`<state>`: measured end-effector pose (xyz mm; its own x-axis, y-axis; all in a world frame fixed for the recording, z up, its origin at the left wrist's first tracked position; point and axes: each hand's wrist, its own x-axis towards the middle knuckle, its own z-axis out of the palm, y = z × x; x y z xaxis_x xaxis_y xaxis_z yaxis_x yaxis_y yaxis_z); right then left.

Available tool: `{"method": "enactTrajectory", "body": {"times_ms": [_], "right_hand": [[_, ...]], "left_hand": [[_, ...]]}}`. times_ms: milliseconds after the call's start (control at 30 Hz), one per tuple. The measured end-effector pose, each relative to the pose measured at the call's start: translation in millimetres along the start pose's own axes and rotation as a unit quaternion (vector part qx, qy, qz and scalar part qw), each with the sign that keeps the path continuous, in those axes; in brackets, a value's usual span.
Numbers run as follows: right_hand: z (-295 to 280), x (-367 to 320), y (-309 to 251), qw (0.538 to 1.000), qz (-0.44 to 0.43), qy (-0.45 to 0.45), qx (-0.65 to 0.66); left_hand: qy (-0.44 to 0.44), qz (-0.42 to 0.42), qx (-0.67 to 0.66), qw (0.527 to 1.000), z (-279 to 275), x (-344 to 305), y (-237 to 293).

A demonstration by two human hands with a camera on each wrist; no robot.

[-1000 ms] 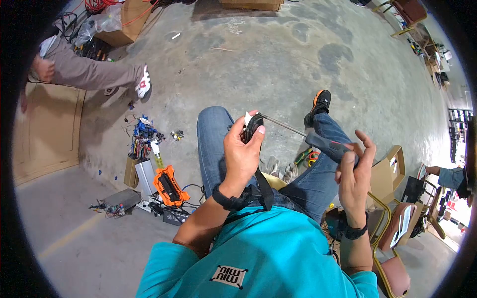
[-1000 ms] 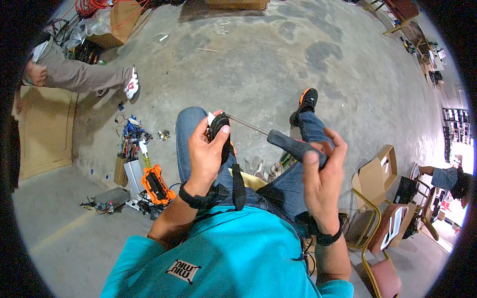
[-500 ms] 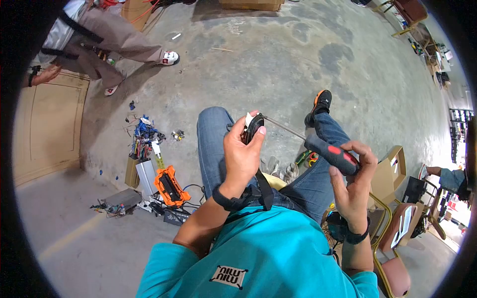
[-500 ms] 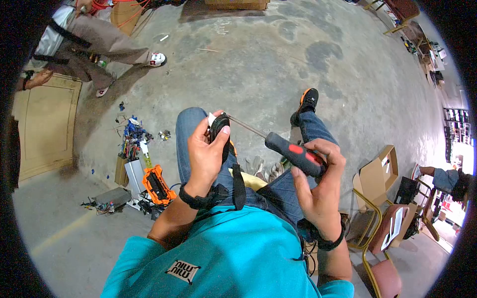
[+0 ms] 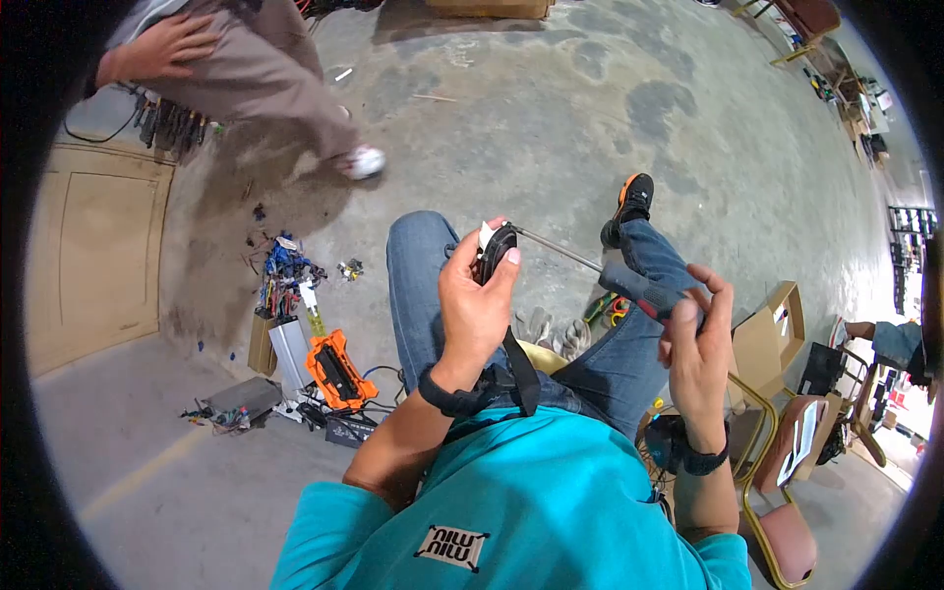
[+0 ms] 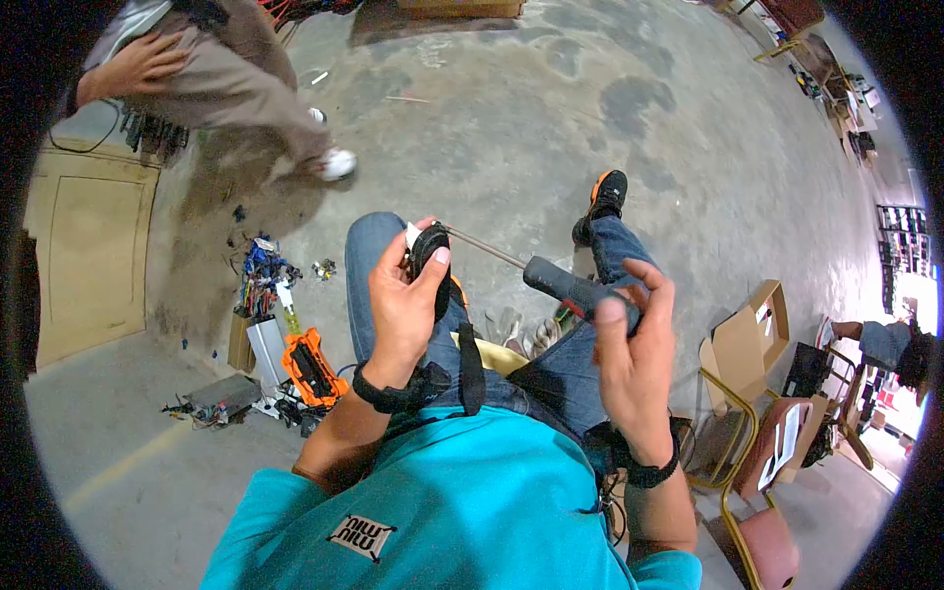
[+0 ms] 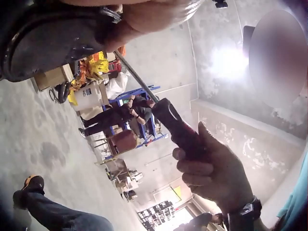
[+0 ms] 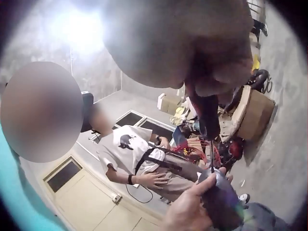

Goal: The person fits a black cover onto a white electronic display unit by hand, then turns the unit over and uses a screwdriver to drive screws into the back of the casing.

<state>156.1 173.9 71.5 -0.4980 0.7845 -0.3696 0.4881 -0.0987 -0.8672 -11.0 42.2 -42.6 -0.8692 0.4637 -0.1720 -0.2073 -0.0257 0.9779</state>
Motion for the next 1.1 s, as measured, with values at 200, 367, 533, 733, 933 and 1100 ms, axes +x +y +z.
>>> {"method": "enactTrajectory", "body": {"times_ms": [200, 367, 533, 733, 933, 1100], "right_hand": [[-2.7, 4.0, 13.6, 0.912, -0.36, -0.017, -0.198], [1.4, 8.2, 16.3, 0.982, -0.167, 0.013, -0.081], [-1.9, 16.2, 18.9, 0.867, -0.447, 0.013, -0.222], [2.6, 4.2, 12.6, 0.978, -0.174, 0.015, -0.115], [3.3, 4.4, 6.2, 0.941, -0.255, 0.002, -0.221], [6.2, 6.5, 1.0, 0.963, -0.179, -0.001, -0.201]], "left_hand": [[0.007, -0.015, -0.004, 1.0, -0.1, -0.1, 1.6], [0.004, -0.003, 0.017, 1.0, -1.0, 0.3, -1.2], [0.01, -0.023, -0.012, 1.0, -0.9, 0.2, -4.7], [-0.015, -0.02, 0.093, 0.995, -7.9, 1.6, 9.1], [-0.015, -0.021, 0.069, 0.997, -10.6, 1.6, 3.1], [-0.021, -0.025, 0.039, 0.999, -13.4, 4.3, -2.6]]}}
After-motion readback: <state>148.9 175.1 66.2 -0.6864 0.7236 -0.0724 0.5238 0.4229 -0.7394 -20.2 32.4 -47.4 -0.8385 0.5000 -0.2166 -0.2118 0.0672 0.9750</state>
